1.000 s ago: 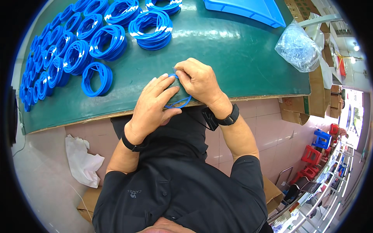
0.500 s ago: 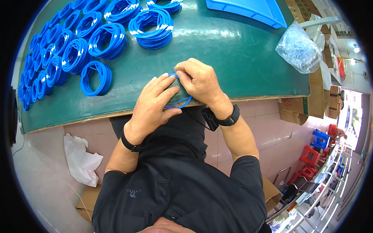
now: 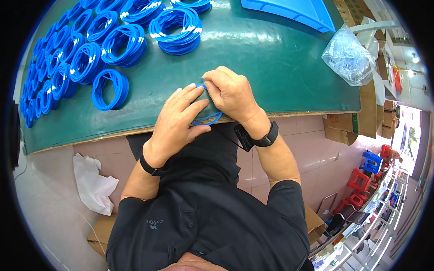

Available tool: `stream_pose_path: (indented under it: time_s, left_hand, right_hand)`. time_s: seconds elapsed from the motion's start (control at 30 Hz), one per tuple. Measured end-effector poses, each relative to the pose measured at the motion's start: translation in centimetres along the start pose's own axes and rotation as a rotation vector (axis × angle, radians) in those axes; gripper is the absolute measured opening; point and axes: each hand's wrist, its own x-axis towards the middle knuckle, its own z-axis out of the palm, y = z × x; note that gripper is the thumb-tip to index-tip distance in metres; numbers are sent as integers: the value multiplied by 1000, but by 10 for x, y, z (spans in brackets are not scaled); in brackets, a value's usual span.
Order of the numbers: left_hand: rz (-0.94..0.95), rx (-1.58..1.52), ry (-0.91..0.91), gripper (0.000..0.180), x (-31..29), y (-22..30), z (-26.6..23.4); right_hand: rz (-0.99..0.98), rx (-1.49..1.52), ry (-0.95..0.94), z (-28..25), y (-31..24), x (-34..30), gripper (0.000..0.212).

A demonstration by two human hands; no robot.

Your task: Assembling and inspecting blue plastic circular components at a factory workbench.

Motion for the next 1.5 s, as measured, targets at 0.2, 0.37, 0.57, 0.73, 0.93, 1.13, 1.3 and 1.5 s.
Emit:
stream_pose_path:
  time_s: [0.2,0.37,0.57,0.73,0.93,1.13,1.3,1.5]
  left_hand:
    - [2,1,-4,65,0,0,-1]
    - [6,10,-4,65,1,0,0]
    - [16,18,-2,64,0,-1,0]
    - [8,24,-10,64,0,1,-2]
    - [17,25,-5,65,0,0,-1]
    - [19,19,-1,65,0,-1,-1]
    - [17,16,-2,66,0,-1,-1]
    - [21,9,1,66,0,-1,0]
  right_hand:
    - [23,46,-45,-2,0,4,13]
    - [30,48,-63,-2,2,4,10]
    - [29,47,-72,-1,4,5,9]
    - [70,102,-80,-3,1,6,7]
    - [141,132,-32,-6,-1,5,7]
    - [125,98,-26,-6,-2,4,9]
    - [120,107,-25,-5,-3,4,9]
    - [66,61,-13,-2,0,3,10]
